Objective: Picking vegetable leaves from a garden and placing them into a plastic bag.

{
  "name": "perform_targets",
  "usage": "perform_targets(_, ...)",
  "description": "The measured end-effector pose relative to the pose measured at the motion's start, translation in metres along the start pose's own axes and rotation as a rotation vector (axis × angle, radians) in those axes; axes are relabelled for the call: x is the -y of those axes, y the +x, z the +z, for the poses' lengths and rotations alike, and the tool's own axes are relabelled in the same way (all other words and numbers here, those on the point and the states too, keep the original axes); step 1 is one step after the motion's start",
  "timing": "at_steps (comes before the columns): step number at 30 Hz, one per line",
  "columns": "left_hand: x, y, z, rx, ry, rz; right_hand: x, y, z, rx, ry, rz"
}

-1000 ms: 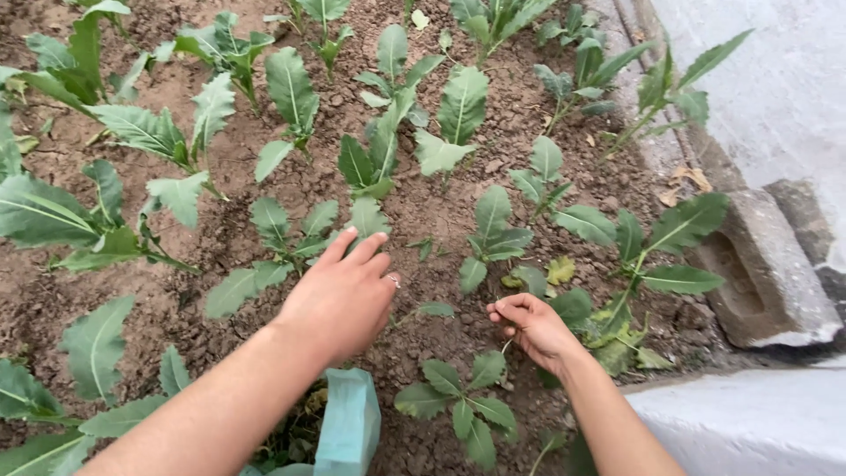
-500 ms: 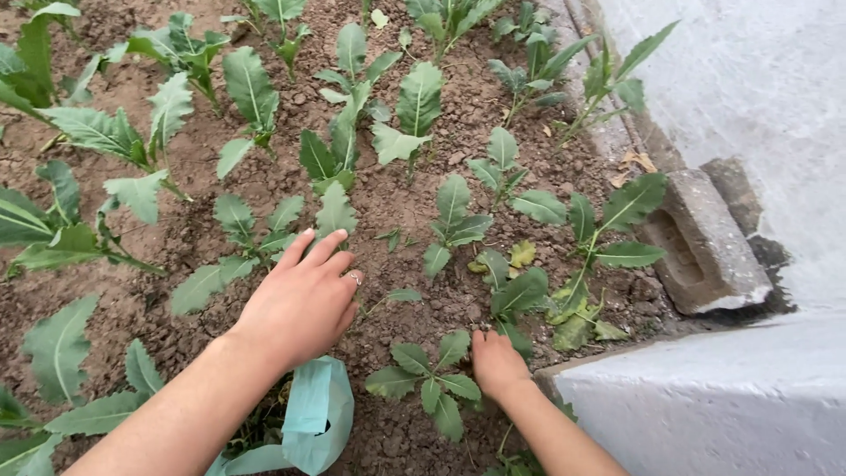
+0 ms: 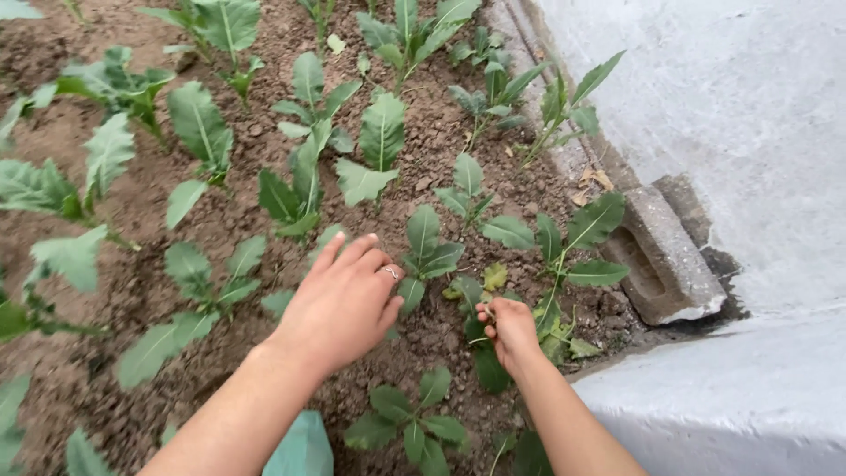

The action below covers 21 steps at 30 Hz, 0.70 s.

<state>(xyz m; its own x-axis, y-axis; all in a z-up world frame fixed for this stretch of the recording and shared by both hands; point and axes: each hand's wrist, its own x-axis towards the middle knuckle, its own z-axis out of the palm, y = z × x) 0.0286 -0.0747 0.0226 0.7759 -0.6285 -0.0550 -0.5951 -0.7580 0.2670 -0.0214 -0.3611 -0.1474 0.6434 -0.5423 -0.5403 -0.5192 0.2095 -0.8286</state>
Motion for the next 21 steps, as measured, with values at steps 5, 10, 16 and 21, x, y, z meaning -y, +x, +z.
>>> perform_targets(5,-0.001,0.01,-0.011,0.067,-0.144,0.013,0.01,0.069,-0.025,-0.417,0.048,0.005)
perform_targets(10,0.001,-0.001,-0.014,0.084,-0.286,0.002,0.016,0.107,-0.056,-0.666,-0.355,0.135)
perform_targets(16,0.001,-0.005,0.0,0.191,-0.279,0.111,0.002,0.122,-0.05,-0.593,-0.508,0.305)
perform_targets(21,-0.008,0.006,-0.008,0.132,-0.254,0.098,-0.053,0.13,-0.02,-0.702,-0.929,-0.332)
